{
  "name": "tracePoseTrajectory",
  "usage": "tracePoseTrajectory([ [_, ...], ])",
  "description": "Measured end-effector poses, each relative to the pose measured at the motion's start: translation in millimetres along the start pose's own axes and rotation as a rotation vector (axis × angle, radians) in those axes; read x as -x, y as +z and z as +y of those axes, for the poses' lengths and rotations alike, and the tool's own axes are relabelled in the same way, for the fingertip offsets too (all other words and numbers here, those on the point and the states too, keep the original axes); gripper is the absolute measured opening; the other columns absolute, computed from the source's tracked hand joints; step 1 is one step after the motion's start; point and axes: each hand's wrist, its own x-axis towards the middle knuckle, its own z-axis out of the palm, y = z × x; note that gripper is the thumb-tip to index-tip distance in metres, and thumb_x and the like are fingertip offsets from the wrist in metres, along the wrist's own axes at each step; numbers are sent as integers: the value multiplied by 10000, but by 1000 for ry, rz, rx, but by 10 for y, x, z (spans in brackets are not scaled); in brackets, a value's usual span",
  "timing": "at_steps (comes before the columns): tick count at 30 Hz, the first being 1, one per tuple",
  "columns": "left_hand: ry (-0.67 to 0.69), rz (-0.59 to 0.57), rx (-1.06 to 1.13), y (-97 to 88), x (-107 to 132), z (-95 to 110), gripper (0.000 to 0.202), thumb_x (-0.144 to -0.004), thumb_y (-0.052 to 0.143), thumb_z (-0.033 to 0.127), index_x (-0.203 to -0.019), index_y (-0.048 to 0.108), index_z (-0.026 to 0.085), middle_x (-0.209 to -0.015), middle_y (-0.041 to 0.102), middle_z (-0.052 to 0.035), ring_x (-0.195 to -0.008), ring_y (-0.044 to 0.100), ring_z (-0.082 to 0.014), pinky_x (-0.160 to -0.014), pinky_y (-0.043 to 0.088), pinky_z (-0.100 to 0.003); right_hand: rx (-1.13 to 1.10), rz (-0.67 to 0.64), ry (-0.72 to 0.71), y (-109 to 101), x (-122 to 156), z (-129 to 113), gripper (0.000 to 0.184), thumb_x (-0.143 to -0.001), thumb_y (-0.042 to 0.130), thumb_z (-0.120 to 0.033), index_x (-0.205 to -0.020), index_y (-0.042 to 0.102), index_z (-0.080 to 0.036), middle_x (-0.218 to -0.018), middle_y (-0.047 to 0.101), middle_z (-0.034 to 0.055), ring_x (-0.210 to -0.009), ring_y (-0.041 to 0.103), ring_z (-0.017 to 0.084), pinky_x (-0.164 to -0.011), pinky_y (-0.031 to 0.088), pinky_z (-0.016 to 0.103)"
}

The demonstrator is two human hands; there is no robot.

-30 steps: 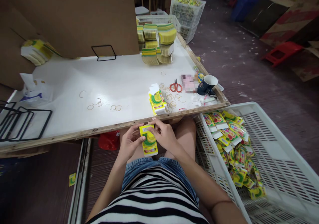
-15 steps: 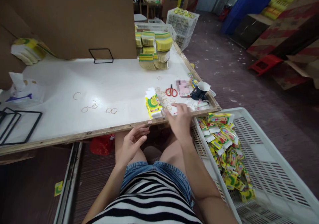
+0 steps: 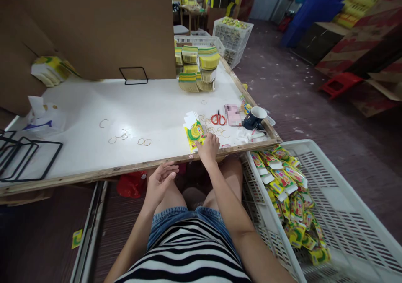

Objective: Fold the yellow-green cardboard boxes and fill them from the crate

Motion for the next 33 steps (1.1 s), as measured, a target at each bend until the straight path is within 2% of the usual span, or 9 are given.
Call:
tracePoseTrajectory([
  [5,0,-24,-29,37,-1,17,422,-753,708,334,-1116,602,148,-1034,700,-124,-972,670,-231,-921,510,-406,-70,27,75,-21,-59,-19,285,-707,703,-260,-935,575,-147,-1030,631,151,-997,530,297,-869,400,408],
  [7,11,-14,-34,15,8,28,417,-750,714,337,-1107,610,149,-1030,704,-123,-970,672,-234,-926,510,-411,-193,33,84,-93,-57,-6,206,-718,675,-272,-859,571,-163,-931,646,120,-909,558,273,-833,421,399],
  [9,18,-3,-26,-17,16,34,420,-744,727,346,-1099,619,150,-1028,710,-124,-980,673,-241,-932,509,-417,-417,14,83,-202,6,6,167,-752,634,-318,-814,560,-181,-806,645,70,-766,573,223,-752,451,366],
  [13,13,-37,143,-42,-2,34,499,-753,731,397,-1168,604,152,-1136,689,-151,-1051,660,-265,-967,492,-430,-925,-118,87,-436,360,-47,253,-744,668,-414,-822,572,-193,-726,649,18,-662,587,165,-650,478,300],
  [17,8,-94,395,17,-52,41,606,-714,741,505,-1204,601,176,-1216,658,-148,-1121,627,-289,-930,521,-391,-1181,-351,196,-531,826,-198,286,-684,760,-366,-878,637,-194,-726,684,1,-668,615,142,-690,508,288],
  [20,-8,-130,482,61,-65,66,600,-668,761,545,-1122,645,170,-1142,696,-137,-1114,630,-297,-919,526,-382,-1245,-450,256,-505,1027,-272,281,-657,788,-363,-851,677,-192,-733,703,8,-671,626,139,-697,518,290],
  [23,-31,-174,532,77,-39,97,576,-656,774,534,-1081,661,162,-1121,704,-145,-1096,640,-301,-908,530,-389,-1269,-490,265,-473,1081,-282,269,-639,803,-374,-803,686,-196,-746,715,15,-696,642,150,-722,528,306],
  [28,-7,-102,536,104,13,140,440,-673,783,458,-977,685,155,-953,749,-108,-951,699,-273,-844,555,-368,-1214,-482,215,-499,1108,-268,259,-683,773,-397,-830,696,-198,-828,726,30,-791,650,172,-777,530,320],
  [33,4,-13,480,164,1,118,356,-697,769,425,-922,675,166,-878,746,-72,-912,699,-248,-794,565,-346,-1098,-502,149,-548,1170,-297,269,-734,731,-427,-836,695,-179,-797,716,36,-732,645,179,-724,536,315],
])
